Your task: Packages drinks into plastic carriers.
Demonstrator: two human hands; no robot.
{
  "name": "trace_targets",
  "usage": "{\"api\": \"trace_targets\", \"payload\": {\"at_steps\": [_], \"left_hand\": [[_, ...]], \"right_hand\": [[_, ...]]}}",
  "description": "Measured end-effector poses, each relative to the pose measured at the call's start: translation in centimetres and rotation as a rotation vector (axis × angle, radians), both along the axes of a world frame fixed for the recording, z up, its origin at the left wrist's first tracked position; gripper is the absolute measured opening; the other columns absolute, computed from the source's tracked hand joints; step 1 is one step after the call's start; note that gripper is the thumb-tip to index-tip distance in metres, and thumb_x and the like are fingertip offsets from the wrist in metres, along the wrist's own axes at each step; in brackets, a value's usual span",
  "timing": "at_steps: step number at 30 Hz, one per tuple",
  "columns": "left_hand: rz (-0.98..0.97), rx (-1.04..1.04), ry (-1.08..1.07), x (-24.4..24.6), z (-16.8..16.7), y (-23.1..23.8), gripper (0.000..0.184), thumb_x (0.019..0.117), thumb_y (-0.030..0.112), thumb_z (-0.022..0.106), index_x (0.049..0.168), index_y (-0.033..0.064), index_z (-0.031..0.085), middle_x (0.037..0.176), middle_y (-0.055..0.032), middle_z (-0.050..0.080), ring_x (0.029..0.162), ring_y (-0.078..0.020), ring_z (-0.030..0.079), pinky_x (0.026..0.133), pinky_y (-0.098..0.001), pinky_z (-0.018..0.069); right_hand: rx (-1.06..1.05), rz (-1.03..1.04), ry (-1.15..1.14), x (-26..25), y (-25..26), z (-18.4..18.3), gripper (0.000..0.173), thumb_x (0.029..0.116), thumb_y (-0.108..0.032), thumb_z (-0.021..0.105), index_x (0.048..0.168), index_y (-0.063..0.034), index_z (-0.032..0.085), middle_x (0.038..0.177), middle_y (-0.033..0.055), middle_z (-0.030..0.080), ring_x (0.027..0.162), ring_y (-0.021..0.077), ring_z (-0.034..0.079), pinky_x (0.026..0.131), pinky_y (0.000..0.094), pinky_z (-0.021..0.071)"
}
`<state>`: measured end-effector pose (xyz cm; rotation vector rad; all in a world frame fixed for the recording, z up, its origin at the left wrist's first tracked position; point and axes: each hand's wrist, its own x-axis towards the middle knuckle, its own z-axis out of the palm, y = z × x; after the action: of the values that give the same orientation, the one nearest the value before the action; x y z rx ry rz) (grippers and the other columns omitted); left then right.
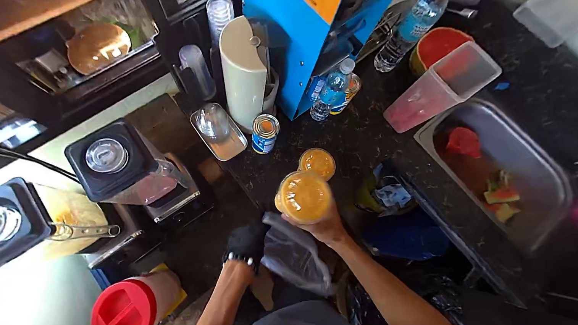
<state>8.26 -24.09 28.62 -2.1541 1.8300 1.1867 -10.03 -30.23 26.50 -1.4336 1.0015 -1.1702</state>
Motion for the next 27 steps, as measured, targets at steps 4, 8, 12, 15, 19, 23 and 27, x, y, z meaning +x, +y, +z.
{"api": "trace_targets", "payload": {"at_steps": [4,8,12,15,19,23,27], "left_hand": [[-0.021,-0.146,0.075,-0.6,-2.1,-3.4,0.033,0.0956,0.005,0.059,0.127,0.0079,0.066,0.116,-0.023,0.069,0.097,-0.0462,0.068,0.076,-0.0642,0.0536],[0.056,0.093,0.169,0.2,-2.9,-3.7,0.034,0.1011,0.004,0.052,0.132,-0.0088,0.058,0.131,-0.0321,0.061,0.125,-0.0492,0.057,0.104,-0.0618,0.0421],[0.188,-0.001,0.235,-0.3,-5.6,-5.5,0.054,0.0969,0.006,0.061,0.149,0.0112,0.048,0.127,-0.0292,0.063,0.112,-0.0535,0.062,0.086,-0.0712,0.0488],[0.262,0.019,0.279,0.0,-5.8,-5.3,0.055,0.0982,0.009,0.06,0.15,0.0152,0.046,0.122,-0.0297,0.065,0.108,-0.0539,0.063,0.084,-0.0709,0.0496],[0.243,0.011,0.341,0.6,-6.1,-4.3,0.05,0.0988,0.007,0.059,0.148,0.0093,0.048,0.125,-0.0293,0.064,0.111,-0.0513,0.062,0.089,-0.0674,0.0486],[0.25,0.054,0.273,0.1,-6.9,-5.6,0.067,0.0942,0.006,0.064,0.155,0.0206,0.04,0.118,-0.0296,0.066,0.105,-0.054,0.063,0.082,-0.0707,0.0501],[0.053,0.046,0.225,1.0,-5.7,-3.6,0.035,0.101,0.005,0.052,0.134,-0.0059,0.056,0.123,-0.0318,0.064,0.115,-0.0492,0.062,0.095,-0.0624,0.0475]], "right_hand": [[0.084,-0.11,-0.011,-1.1,2.2,4.2,0.093,0.0577,-0.01,0.097,0.132,0.0119,0.046,0.117,0.0109,0.07,0.109,0.0125,0.07,0.098,0.0301,0.0597],[0.15,-0.23,-0.024,0.5,3.6,0.8,0.093,0.0589,-0.008,0.096,0.133,0.0125,0.043,0.118,0.014,0.068,0.109,0.0147,0.07,0.098,0.0317,0.0598],[0.212,-0.338,0.059,2.0,3.7,-5.9,0.094,0.0577,-0.009,0.095,0.134,0.0135,0.045,0.12,0.019,0.067,0.11,0.0178,0.069,0.099,0.0323,0.0588],[0.212,-0.372,0.085,2.3,3.6,-8.7,0.091,0.0592,-0.006,0.095,0.134,0.0136,0.047,0.121,0.0194,0.067,0.111,0.0191,0.069,0.1,0.034,0.0591],[0.199,-0.355,0.125,2.3,4.0,-10.3,0.099,0.056,-0.006,0.096,0.137,0.0163,0.043,0.127,0.0219,0.064,0.117,0.0177,0.066,0.104,0.0304,0.0551],[0.222,-0.324,0.079,2.1,3.8,-11.1,0.103,0.0564,-0.004,0.096,0.139,0.0156,0.039,0.128,0.0218,0.063,0.118,0.0182,0.065,0.105,0.0309,0.0551],[0.233,-0.194,0.123,0.2,3.7,-8.6,0.122,0.0638,-0.004,0.093,0.158,0.0051,0.018,0.156,0.0231,0.042,0.139,0.0239,0.051,0.113,0.0355,0.0494]]}}
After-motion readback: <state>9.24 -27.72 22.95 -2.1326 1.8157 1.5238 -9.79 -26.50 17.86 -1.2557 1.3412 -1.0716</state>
